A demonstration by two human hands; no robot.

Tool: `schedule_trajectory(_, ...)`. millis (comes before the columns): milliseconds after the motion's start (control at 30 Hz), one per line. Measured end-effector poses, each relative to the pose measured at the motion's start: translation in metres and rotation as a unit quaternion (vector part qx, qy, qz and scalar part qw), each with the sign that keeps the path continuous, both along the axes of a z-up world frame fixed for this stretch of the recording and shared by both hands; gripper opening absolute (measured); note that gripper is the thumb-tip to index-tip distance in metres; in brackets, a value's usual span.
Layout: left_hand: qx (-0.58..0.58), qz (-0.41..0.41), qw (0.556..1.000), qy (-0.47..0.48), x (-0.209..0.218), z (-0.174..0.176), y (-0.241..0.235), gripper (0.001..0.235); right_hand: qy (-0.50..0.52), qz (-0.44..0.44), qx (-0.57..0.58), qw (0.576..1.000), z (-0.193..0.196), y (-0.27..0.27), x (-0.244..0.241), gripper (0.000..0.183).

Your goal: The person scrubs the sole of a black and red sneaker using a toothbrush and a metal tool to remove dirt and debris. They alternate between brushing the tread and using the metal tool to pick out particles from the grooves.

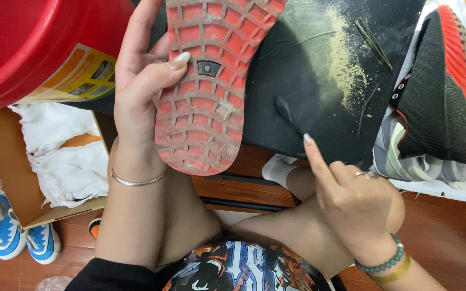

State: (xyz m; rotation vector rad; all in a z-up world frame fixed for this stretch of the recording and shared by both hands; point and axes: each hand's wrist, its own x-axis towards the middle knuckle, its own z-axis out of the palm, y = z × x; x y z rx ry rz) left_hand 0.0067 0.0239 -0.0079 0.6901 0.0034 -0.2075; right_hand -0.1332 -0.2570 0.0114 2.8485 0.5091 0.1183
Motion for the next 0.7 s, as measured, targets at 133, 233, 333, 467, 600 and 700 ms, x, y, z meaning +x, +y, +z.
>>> schedule_trajectory(133,0.004,0.009,1.0,0.017,-0.001,0.003,-0.001,0.078,-0.013,-0.009,-0.022,1.0,-0.006,-0.007,0.003,0.055)
schedule_trajectory(233,0.008,0.004,1.0,0.0,-0.001,0.001,0.002,0.078,-0.03,-0.04,-0.035,0.998,-0.005,-0.019,0.014,0.052)
schedule_trajectory(333,-0.001,0.002,1.0,-0.002,-0.002,-0.002,0.003,0.078,-0.036,-0.057,-0.026,0.997,-0.002,-0.021,0.019,0.053)
schedule_trajectory(467,-0.013,0.001,1.0,0.013,-0.001,-0.003,0.0,0.081,-0.016,-0.007,-0.02,1.0,0.001,-0.007,0.005,0.053)
schedule_trajectory(600,0.002,-0.018,0.999,-0.048,0.005,-0.005,0.001,0.08,-0.014,0.0,-0.02,1.0,-0.005,0.002,0.009,0.062)
schedule_trajectory(700,0.025,-0.018,0.998,-0.063,0.001,-0.015,0.006,0.077,-0.029,-0.031,-0.031,0.999,-0.003,-0.013,0.02,0.056)
